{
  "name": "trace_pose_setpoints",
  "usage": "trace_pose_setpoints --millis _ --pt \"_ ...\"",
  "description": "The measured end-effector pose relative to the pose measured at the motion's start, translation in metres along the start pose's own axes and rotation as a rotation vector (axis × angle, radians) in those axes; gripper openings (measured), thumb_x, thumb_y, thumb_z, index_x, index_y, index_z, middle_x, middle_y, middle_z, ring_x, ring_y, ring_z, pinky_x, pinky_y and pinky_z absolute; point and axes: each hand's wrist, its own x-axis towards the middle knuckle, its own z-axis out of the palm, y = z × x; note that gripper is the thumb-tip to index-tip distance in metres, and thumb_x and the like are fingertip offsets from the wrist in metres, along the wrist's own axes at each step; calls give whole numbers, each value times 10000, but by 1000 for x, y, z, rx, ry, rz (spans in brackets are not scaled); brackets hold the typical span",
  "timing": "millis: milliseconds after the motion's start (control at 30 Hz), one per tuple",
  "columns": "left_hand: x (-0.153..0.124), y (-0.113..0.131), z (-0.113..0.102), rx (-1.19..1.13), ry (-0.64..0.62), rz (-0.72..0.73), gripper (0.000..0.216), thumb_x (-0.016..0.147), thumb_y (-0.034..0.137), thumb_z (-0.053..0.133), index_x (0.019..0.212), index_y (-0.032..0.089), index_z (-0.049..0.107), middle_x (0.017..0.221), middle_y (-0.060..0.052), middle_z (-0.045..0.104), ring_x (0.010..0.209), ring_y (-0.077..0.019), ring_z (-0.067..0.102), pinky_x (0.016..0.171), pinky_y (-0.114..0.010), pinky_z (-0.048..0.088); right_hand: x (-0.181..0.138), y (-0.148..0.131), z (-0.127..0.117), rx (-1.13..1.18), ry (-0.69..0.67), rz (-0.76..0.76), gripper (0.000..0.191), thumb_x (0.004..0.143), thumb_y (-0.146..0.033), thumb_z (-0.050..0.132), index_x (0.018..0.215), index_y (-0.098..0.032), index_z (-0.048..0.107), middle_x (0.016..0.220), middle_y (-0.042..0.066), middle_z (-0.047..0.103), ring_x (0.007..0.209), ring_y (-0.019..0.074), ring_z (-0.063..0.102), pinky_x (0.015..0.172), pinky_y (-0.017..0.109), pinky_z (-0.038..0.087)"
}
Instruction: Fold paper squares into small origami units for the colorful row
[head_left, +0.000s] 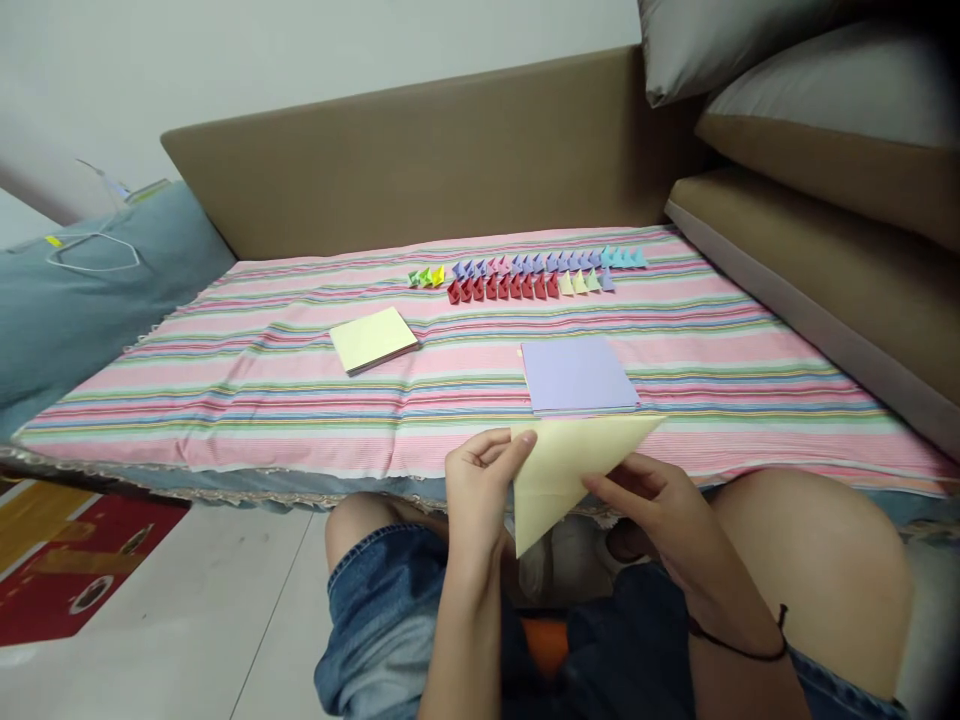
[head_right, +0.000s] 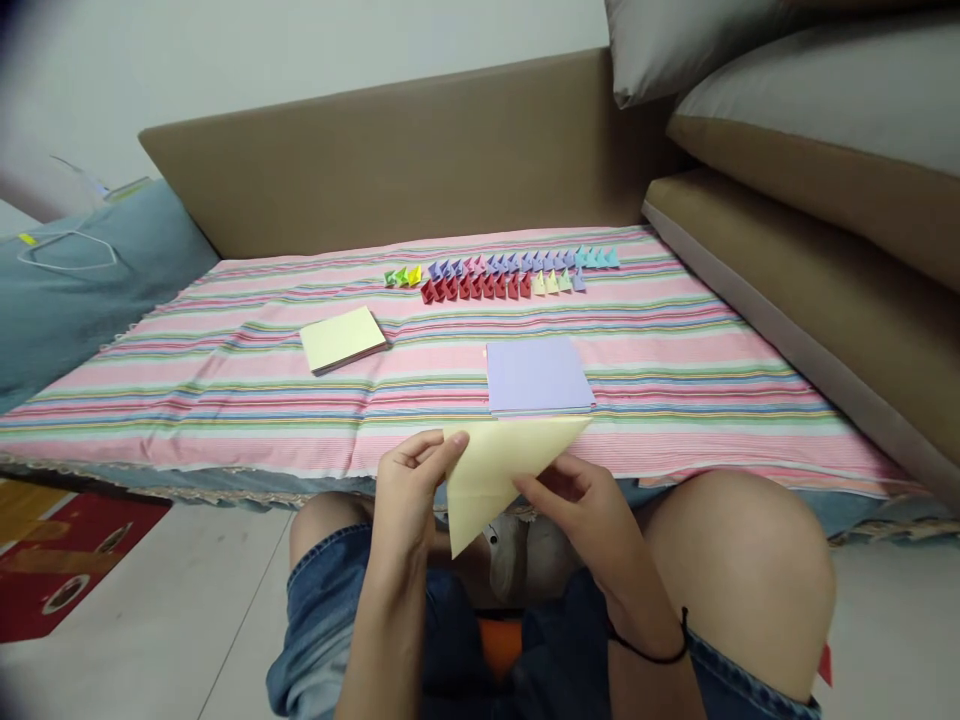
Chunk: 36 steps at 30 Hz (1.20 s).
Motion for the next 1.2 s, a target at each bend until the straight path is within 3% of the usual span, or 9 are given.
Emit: trace_pose_setpoints --millis 133,267,367,467,533,633,800,1000,1200 --pt "5 -3 -1 -62 9 2 214 615 313 775 681 137 674 549 2 638 528 -114 587 547 -216 453 3 5 2 7 -38 2 194 680 -336 742 832 -216 737 872 45 727 853 233 648 809 367 505" --pt "14 -5 -12 -174 -124 -68 436 662 523 688 877 144 695 810 -84 714 700 -180 661 642 -264 503 8 11 8 156 241 -23 131 634 -312 776 679 -204 717 676 10 686 644 152 597 651 283 503" --pt "17 -9 -15 -341 -316 -187 733 601 754 557 999 151 680 969 -137 698 844 -250 665 657 -305 519 11 12 19 407 381 -28 125 632 -295 774 683 -206 703 702 -7 672 609 115 570 592 243 492" --pt "12 -18 -5 -355 -394 -173 692 433 596 786 962 159 692 946 -128 705 863 -270 660 679 -309 520 13 12 34 584 382 -34 97 643 -271 766 676 -213 697 730 -15 674 656 110 586 616 230 497" --pt "8 -25 7 -296 -342 -143 554 400 353 875 888 153 704 879 -101 717 797 -227 666 689 -283 513 13 13 43 624 367 -42 90 642 -261 766 648 -205 695 719 -11 675 669 115 590 633 240 500" --pt "6 -33 19 -245 -203 -89 323 552 233 821 840 141 708 785 -56 718 663 -135 641 628 -222 489 12 16 51 638 367 -34 80 631 -243 771 647 -200 706 717 -8 678 679 115 589 665 246 500" --pt "10 -38 23 -268 -87 -55 244 592 173 791 821 135 718 774 -42 724 729 -138 659 691 -223 506 12 16 50 649 351 5 88 620 -244 774 637 -195 703 719 -8 677 671 117 584 665 253 492" --pt "10 -39 24 -251 -72 -58 287 589 172 795 862 134 719 812 -60 735 741 -154 675 687 -238 525 15 13 41 741 362 22 110 571 -198 798 613 -184 697 678 -24 663 624 96 561 623 228 483" --pt "10 -37 23 -239 -47 -49 258 553 158 813 793 135 723 752 -40 733 678 -144 671 628 -223 534 14 10 35 770 318 30 89 621 -220 775 623 -188 692 687 -30 662 633 87 568 608 210 481"
